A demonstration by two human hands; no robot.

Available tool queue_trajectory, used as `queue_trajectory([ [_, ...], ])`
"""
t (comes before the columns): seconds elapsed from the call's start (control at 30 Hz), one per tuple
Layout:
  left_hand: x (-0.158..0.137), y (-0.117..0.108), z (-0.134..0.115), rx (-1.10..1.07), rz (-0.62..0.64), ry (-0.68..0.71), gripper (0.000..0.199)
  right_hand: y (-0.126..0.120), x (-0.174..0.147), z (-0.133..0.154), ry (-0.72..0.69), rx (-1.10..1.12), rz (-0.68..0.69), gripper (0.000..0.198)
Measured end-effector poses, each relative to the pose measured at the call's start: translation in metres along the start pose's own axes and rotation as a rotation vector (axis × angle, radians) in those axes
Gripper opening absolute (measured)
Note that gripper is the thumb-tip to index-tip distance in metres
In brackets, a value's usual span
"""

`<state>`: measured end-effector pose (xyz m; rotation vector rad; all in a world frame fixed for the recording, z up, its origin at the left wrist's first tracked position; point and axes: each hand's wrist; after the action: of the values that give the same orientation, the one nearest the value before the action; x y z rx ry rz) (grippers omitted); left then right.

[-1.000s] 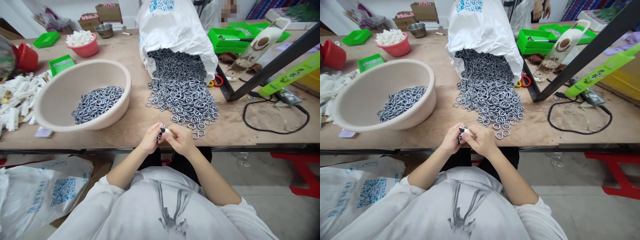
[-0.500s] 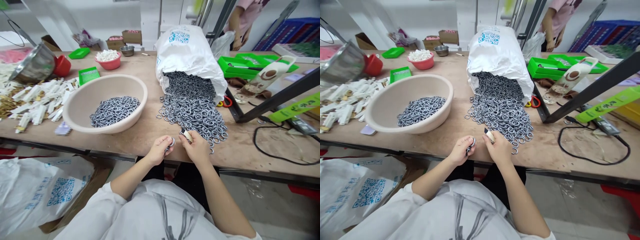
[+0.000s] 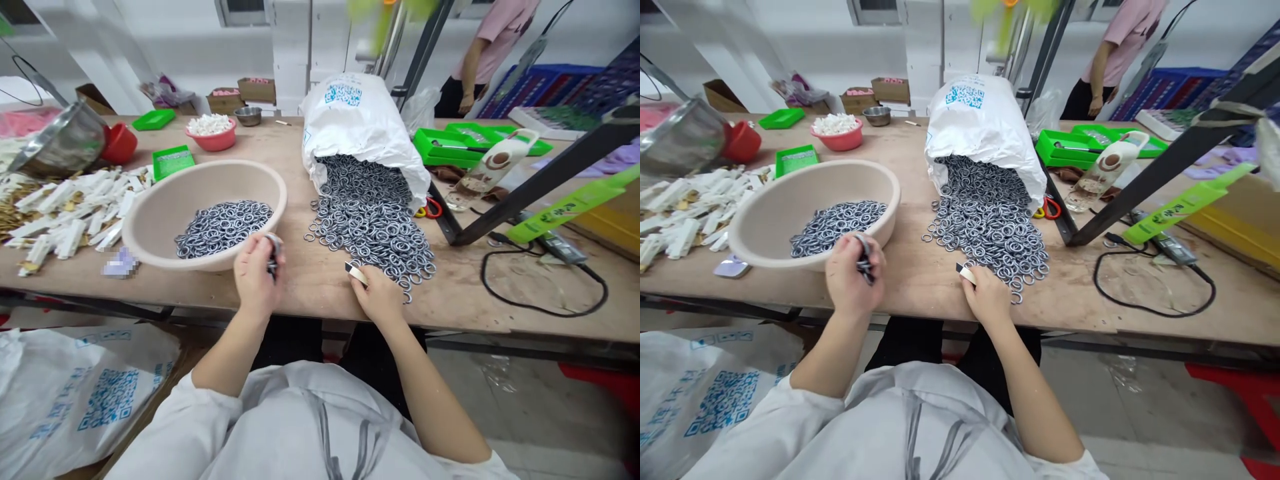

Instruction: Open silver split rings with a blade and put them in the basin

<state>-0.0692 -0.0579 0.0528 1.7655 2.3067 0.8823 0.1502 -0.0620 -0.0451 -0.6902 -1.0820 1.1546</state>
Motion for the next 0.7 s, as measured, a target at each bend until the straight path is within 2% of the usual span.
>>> queue_trajectory([
  [0.03,0.003,-0.001,-0.005,-0.019,-0.043,0.05,0.027,-0.001,0.0,0.001,0.006,-0.004,0.011,0.025],
  [0.1,0.005,-0.002,-0.01,-0.029,-0.06,0.063,0.026,-0.003,0.0,0.003,0.017,-0.021,0.03,0.025],
  [0.27,-0.009,0.0,0.001,0.022,0.055,-0.083,0.028,-0.006,0.001,0.008,0.033,-0.074,0.078,0.028],
  [0.43,-0.024,0.009,0.006,0.027,0.113,-0.127,0.033,-0.007,0.002,0.01,0.033,-0.084,0.121,0.032],
  [0.53,-0.023,0.012,-0.002,-0.003,0.102,-0.076,0.034,-0.008,0.002,0.011,0.02,-0.088,0.144,0.031],
  [0.7,-0.005,0.008,-0.026,-0.088,-0.016,0.122,0.026,-0.009,0.003,0.014,0.021,-0.116,0.158,0.03],
])
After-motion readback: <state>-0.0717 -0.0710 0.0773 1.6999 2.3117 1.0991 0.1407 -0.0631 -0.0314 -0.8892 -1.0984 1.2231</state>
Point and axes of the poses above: each hand's wrist, its own x-axis towards the middle knuckle, its own y-axis out of the palm, z = x × y, and after that the axes turned 2 degrees about y, right-handed
